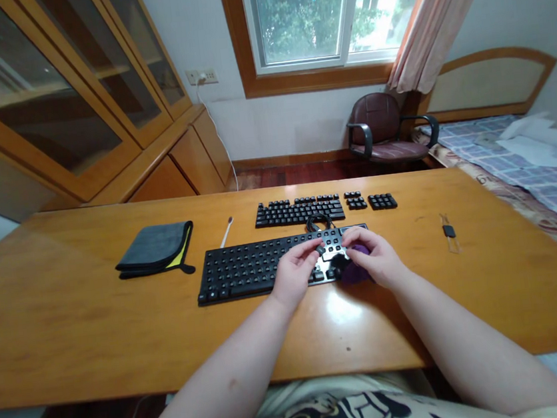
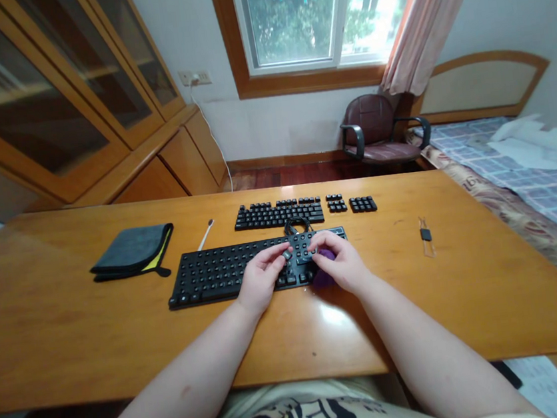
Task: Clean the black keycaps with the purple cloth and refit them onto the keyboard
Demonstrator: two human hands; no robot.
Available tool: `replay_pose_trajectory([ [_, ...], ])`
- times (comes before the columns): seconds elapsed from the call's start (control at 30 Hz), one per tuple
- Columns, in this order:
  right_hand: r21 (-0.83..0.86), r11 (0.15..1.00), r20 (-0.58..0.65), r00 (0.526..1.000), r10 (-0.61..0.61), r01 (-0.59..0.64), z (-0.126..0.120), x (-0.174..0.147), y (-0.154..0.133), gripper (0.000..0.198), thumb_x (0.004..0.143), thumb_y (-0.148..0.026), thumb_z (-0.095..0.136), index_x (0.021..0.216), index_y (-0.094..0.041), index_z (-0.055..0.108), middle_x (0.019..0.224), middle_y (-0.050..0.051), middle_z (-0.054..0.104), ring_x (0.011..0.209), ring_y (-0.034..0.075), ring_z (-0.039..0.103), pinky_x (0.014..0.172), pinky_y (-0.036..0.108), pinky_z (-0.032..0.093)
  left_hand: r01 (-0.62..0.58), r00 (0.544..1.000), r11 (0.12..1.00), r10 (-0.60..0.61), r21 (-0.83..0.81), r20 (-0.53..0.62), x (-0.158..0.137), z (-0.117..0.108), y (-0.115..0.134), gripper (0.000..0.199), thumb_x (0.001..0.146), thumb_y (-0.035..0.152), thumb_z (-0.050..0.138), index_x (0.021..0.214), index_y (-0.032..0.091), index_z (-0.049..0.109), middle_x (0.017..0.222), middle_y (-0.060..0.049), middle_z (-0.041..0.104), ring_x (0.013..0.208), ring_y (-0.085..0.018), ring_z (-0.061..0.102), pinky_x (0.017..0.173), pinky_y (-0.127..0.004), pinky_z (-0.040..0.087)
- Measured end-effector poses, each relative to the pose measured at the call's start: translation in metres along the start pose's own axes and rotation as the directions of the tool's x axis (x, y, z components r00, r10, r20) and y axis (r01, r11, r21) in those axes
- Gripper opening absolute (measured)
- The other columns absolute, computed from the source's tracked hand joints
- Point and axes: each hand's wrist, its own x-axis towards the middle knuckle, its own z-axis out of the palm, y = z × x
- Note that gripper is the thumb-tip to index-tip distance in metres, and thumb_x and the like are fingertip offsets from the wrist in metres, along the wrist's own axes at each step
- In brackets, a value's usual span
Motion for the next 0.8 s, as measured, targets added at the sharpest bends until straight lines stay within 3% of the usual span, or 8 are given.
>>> replay_pose_trajectory([
  [0.07,-0.141,0.983,0.073,0.991,-0.112,0.121,0.000,0.000,-0.005,0.012,0.077,-0.023,0.060,0.088,-0.021,0.063,0.090,0.005,0.061,0.087,0.019,0.058,0.080,0.035,0.046,0.030,0.999,0.997,-0.028,-0.065,0.033,0.000,0.001,-0.002,0.038,0.078,0.024,0.060,0.115,0.017,0.057,0.102,-0.008,0.067,0.100,-0.018,0.060,0.091,-0.033,0.045],
  [0.2,-0.244,0.939,0.157,0.965,-0.209,0.243,0.000,0.000,-0.008,0.022,0.079,-0.025,0.061,0.101,-0.023,0.064,0.094,0.007,0.064,0.088,0.019,0.059,0.081,0.036,0.048,0.089,0.992,0.991,-0.079,-0.100,0.100,0.000,0.003,-0.005,0.051,0.078,0.021,0.059,0.127,0.017,0.046,0.098,-0.007,0.067,0.095,-0.016,0.061,0.090,-0.031,0.045],
  [0.53,-0.369,0.879,0.254,0.942,-0.217,0.302,0.003,-0.002,-0.003,0.021,0.080,-0.025,0.059,0.099,-0.024,0.066,0.097,0.007,0.064,0.090,0.017,0.061,0.080,0.033,0.050,0.061,0.976,0.990,-0.085,0.125,0.202,-0.001,0.004,-0.008,0.049,0.080,0.020,0.054,0.128,0.016,0.045,0.105,-0.008,0.067,0.098,-0.018,0.062,0.091,-0.034,0.047],
  [0.6,-0.389,0.886,0.245,0.955,-0.164,0.252,0.002,-0.001,-0.003,0.019,0.079,-0.025,0.059,0.096,-0.023,0.067,0.096,0.007,0.065,0.090,0.018,0.061,0.083,0.034,0.049,-0.001,0.977,0.977,-0.045,0.214,0.211,-0.001,0.002,-0.008,0.048,0.082,0.022,0.053,0.129,0.016,0.045,0.107,-0.008,0.066,0.098,-0.018,0.062,0.090,-0.035,0.048],
  [0.67,-0.426,0.898,0.181,0.983,-0.030,0.106,0.000,0.002,-0.003,0.018,0.076,-0.025,0.061,0.092,-0.022,0.067,0.093,0.005,0.067,0.088,0.019,0.061,0.083,0.034,0.048,-0.101,0.980,0.922,0.028,0.373,0.195,-0.002,0.000,-0.007,0.045,0.083,0.024,0.052,0.127,0.018,0.047,0.109,-0.008,0.066,0.100,-0.019,0.061,0.091,-0.036,0.047],
  [0.8,-0.422,0.876,0.051,0.959,0.280,-0.234,-0.007,0.008,0.000,0.020,0.071,-0.029,0.064,0.088,-0.020,0.068,0.087,0.004,0.070,0.081,0.019,0.063,0.077,0.032,0.048,-0.252,0.968,0.692,0.173,0.677,0.183,-0.002,-0.005,-0.002,0.030,0.084,0.025,0.051,0.113,0.021,0.059,0.106,-0.006,0.066,0.100,-0.020,0.059,0.091,-0.038,0.046],
])
